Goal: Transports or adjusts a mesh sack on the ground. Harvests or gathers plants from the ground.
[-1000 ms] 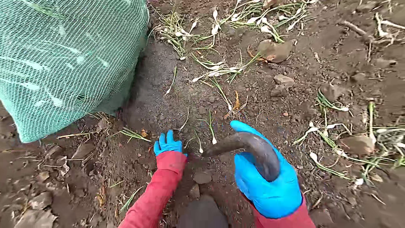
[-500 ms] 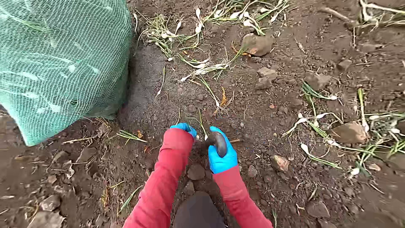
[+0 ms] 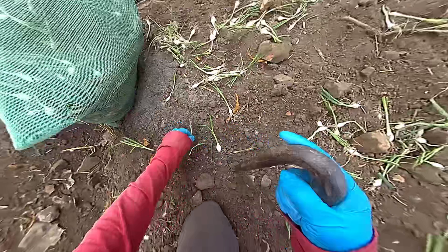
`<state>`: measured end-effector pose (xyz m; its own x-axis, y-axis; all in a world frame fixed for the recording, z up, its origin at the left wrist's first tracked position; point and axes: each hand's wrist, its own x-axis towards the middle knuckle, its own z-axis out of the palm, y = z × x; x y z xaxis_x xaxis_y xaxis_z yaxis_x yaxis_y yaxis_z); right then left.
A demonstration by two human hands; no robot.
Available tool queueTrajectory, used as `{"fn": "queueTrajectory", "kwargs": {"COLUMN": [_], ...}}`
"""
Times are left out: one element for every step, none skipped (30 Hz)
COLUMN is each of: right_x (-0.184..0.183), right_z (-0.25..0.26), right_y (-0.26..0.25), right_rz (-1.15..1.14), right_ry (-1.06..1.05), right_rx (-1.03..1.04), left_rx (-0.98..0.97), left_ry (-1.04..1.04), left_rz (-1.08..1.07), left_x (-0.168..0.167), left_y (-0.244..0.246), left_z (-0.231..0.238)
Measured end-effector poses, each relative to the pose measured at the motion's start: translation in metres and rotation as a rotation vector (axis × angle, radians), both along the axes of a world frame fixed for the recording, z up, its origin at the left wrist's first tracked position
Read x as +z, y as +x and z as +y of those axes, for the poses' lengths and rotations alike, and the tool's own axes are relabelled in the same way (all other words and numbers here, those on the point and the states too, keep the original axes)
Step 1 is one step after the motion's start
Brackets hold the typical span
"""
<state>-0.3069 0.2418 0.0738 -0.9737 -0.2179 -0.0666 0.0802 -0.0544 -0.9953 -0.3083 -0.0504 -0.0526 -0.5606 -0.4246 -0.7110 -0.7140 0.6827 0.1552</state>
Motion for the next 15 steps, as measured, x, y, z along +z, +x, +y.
{"fn": "queueTrajectory", "kwargs": {"right_x": [-0.003, -0.018, -0.039, -0.061, -0.08, -0.087, -0.083, -0.071, -0.054, -0.036, -0.023, -0.018, -0.022, -0.032, -0.043], "right_z": [-0.002, -0.009, -0.015, -0.02, -0.022, -0.021, -0.016, -0.009, 0.004, 0.023, 0.04, 0.055, 0.066, 0.075, 0.081], "right_y": [-0.004, -0.007, -0.003, 0.007, 0.018, 0.029, 0.032, 0.027, 0.022, 0.019, 0.012, 0.005, 0.002, 0.003, 0.007], "right_rz": [0.041, 0.072, 0.057, 0.004, -0.079, -0.124, -0.105, -0.047, 0.016, 0.053, 0.073, 0.1, 0.121, 0.124, 0.085], "right_ry": [-0.054, -0.043, 0.051, 0.197, 0.298, 0.348, 0.346, 0.287, 0.187, 0.094, 0.043, 0.042, 0.097, 0.184, 0.27], "right_rx": [0.001, -0.013, -0.017, 0.016, 0.051, 0.083, 0.098, 0.092, 0.084, 0.096, 0.113, 0.123, 0.116, 0.104, 0.073], "left_rx": [0.124, 0.228, 0.284, 0.259, 0.169, 0.039, -0.091, -0.154, -0.189, -0.194, -0.133, -0.05, 0.055, 0.157, 0.212], "left_ry": [0.149, 0.294, 0.371, 0.355, 0.271, 0.179, 0.097, 0.028, -0.011, -0.051, -0.078, -0.116, -0.149, -0.17, -0.186], "left_rz": [0.064, 0.158, 0.219, 0.217, 0.126, -0.026, -0.16, -0.209, -0.194, -0.121, -0.024, 0.071, 0.134, 0.136, 0.078], "left_x": [0.016, 0.033, 0.049, 0.059, 0.059, 0.048, 0.027, 0.001, -0.016, -0.025, -0.024, -0.019, -0.016, -0.017, -0.021], "left_y": [0.014, 0.014, 0.011, 0.007, 0.002, -0.001, 0.0, 0.003, 0.016, 0.039, 0.052, 0.052, 0.042, 0.026, 0.007], "left_z": [0.012, 0.023, 0.039, 0.061, 0.084, 0.111, 0.136, 0.151, 0.159, 0.164, 0.161, 0.151, 0.139, 0.128, 0.12]}}
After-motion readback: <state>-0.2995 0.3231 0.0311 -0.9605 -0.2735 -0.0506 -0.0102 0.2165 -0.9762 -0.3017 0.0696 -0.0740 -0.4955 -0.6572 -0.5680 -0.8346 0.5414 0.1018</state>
